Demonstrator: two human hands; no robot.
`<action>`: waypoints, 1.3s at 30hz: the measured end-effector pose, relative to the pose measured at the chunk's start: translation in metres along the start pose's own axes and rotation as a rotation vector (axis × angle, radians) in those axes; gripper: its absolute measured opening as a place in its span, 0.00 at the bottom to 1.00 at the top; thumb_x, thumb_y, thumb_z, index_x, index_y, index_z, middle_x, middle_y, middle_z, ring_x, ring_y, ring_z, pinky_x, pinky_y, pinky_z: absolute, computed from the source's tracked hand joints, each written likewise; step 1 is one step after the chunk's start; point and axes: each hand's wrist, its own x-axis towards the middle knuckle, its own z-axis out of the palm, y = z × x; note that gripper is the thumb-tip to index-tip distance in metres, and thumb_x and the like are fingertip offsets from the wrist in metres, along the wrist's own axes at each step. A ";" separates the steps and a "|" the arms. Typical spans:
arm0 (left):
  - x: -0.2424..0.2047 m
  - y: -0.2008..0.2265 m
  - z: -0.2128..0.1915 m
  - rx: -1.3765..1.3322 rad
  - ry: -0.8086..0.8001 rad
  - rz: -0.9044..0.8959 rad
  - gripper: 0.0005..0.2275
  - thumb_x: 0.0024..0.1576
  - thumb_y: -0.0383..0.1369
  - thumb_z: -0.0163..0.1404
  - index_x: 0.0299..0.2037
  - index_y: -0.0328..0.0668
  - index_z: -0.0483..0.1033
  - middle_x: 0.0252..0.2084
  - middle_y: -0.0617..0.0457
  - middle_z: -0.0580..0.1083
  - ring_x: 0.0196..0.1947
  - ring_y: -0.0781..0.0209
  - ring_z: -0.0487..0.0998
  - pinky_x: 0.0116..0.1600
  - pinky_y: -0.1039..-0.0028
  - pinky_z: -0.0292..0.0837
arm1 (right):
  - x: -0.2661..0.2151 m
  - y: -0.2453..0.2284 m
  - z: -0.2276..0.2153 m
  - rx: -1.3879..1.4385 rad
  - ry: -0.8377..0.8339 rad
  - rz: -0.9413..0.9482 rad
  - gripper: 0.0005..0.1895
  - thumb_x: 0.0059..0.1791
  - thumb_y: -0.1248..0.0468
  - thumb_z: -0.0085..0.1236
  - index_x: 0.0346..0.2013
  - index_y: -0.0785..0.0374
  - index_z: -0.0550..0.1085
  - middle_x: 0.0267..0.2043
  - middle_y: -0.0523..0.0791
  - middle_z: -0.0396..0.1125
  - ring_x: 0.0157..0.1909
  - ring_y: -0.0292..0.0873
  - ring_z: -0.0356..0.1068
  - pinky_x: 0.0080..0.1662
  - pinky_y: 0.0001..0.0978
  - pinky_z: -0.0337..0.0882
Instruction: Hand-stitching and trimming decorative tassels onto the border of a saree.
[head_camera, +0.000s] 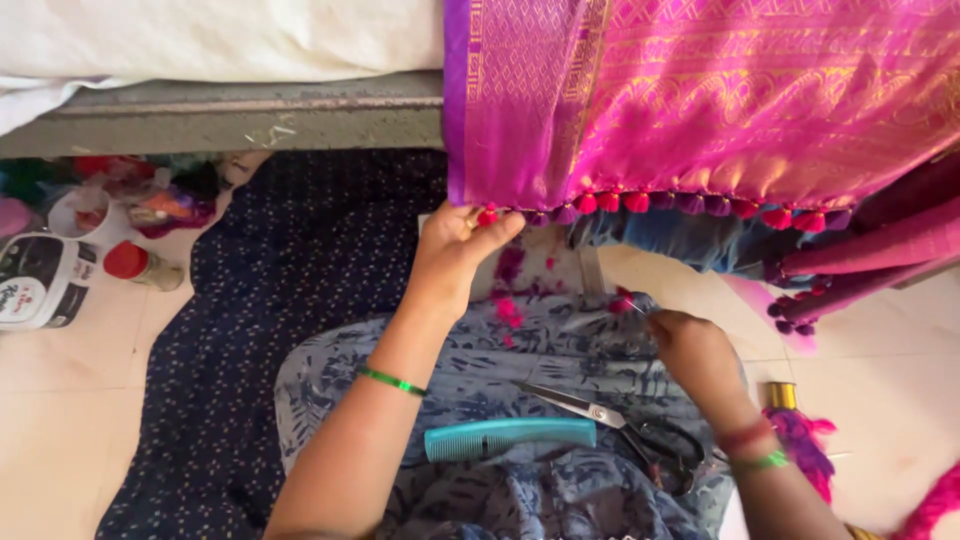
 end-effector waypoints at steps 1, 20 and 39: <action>0.002 -0.002 0.002 0.010 0.044 0.003 0.18 0.56 0.27 0.62 0.56 0.34 0.76 0.54 0.52 0.78 0.56 0.63 0.76 0.61 0.71 0.71 | -0.015 0.011 -0.003 -0.039 -0.013 0.017 0.08 0.50 0.60 0.56 0.38 0.58 0.80 0.35 0.53 0.74 0.37 0.59 0.74 0.41 0.51 0.73; -0.015 0.033 -0.009 -0.073 0.019 -0.436 0.32 0.58 0.61 0.35 0.55 0.42 0.73 0.50 0.44 0.80 0.52 0.51 0.82 0.52 0.59 0.79 | -0.153 -0.029 -0.053 0.047 -0.346 -0.224 0.24 0.45 0.61 0.59 0.54 0.66 0.70 0.47 0.52 0.68 0.50 0.55 0.68 0.50 0.42 0.71; -0.004 -0.181 -0.128 0.102 -0.059 -0.959 0.22 0.66 0.53 0.47 0.53 0.43 0.81 0.40 0.37 0.77 0.31 0.54 0.71 0.35 0.66 0.65 | -0.167 -0.020 -0.024 -0.143 -0.187 -0.288 0.28 0.43 0.57 0.61 0.57 0.58 0.71 0.45 0.47 0.70 0.45 0.50 0.69 0.46 0.42 0.71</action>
